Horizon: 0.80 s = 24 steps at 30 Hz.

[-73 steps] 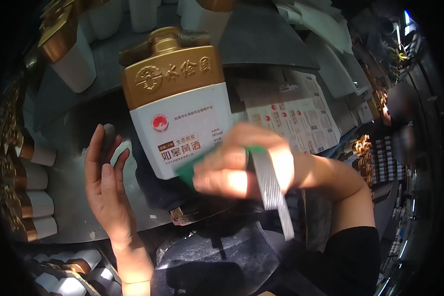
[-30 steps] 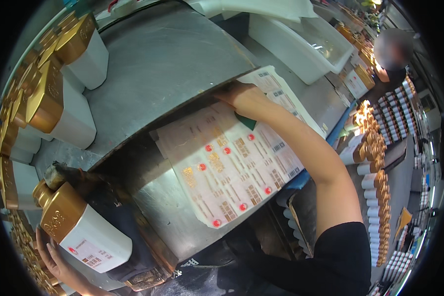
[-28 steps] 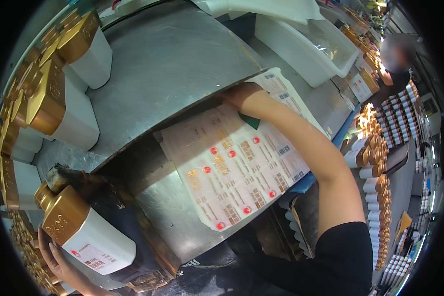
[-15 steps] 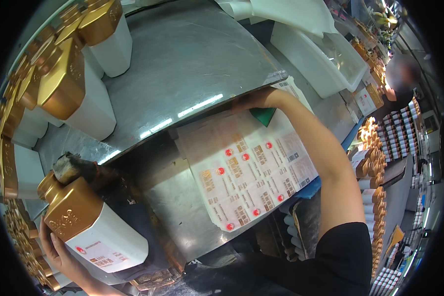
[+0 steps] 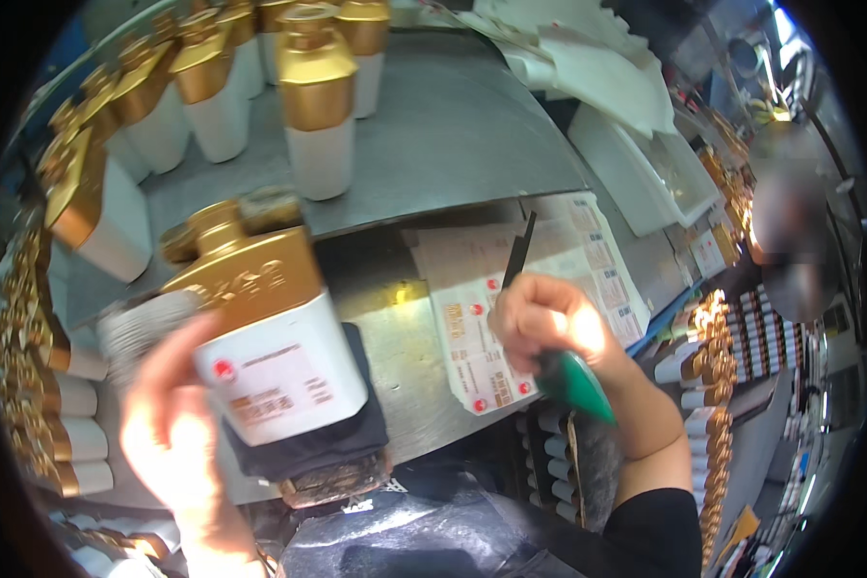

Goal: The person applies white paper labels to the bodies of gold and white bottles. They use a green plastic scraper to smooth the labels and a small knife to trim the excess paper from the edges. The labeled bottles are then placed on a nearby metal surface.

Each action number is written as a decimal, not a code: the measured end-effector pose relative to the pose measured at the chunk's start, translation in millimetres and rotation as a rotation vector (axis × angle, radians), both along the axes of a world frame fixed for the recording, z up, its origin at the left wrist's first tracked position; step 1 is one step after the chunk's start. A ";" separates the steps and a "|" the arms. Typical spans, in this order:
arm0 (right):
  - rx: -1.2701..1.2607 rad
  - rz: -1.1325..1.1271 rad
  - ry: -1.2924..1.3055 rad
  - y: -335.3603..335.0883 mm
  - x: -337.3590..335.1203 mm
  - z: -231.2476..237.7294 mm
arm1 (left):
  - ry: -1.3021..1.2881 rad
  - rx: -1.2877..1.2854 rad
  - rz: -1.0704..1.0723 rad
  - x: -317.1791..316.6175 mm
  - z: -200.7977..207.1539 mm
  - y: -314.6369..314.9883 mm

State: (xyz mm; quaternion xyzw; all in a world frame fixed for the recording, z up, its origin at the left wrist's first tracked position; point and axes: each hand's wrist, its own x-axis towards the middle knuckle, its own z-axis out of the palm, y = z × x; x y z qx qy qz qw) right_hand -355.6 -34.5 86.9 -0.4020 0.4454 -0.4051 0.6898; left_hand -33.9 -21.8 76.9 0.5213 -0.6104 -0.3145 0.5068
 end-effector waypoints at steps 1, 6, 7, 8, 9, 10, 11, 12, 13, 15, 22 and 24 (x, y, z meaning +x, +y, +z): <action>0.000 0.042 -0.087 9.1 15.0 11.9 | 0.053 0.091 -0.161 -16.7 14.7 -4.5; 0.096 0.118 -0.420 26.0 89.2 27.0 | 0.229 0.263 -0.490 -30.3 28.7 -0.5; 0.061 0.108 -0.412 27.7 94.7 23.2 | 0.241 0.235 -0.493 -28.4 29.3 -2.0; 0.026 0.097 -0.403 27.0 98.8 18.9 | 0.247 0.235 -0.487 -23.6 26.1 -2.7; 0.017 0.103 -0.398 26.4 102.3 15.3 | 0.250 0.241 -0.480 -18.3 20.4 -2.8; 0.007 0.108 -0.393 25.1 105.5 12.5 | 0.253 0.248 -0.474 -14.1 17.8 -3.2; -0.003 0.111 -0.387 23.6 108.5 11.2 | 0.320 0.275 -0.404 -14.8 20.8 -2.1; -0.051 0.122 -0.312 21.8 110.6 12.3 | 0.284 0.247 -0.393 -11.3 20.4 -2.3; -0.099 0.132 -0.236 17.9 111.6 15.1 | 0.248 0.220 -0.383 -7.1 18.9 -3.1; -0.178 0.200 -0.176 2.7 109.2 17.6 | 0.159 0.190 -0.360 1.6 20.3 -4.4; -0.430 0.170 0.316 -35.2 123.0 55.5 | -0.154 -0.042 -0.296 22.1 31.9 -33.7; -0.483 0.129 0.385 -49.0 128.9 55.9 | -0.018 0.018 -0.231 20.8 31.5 -43.7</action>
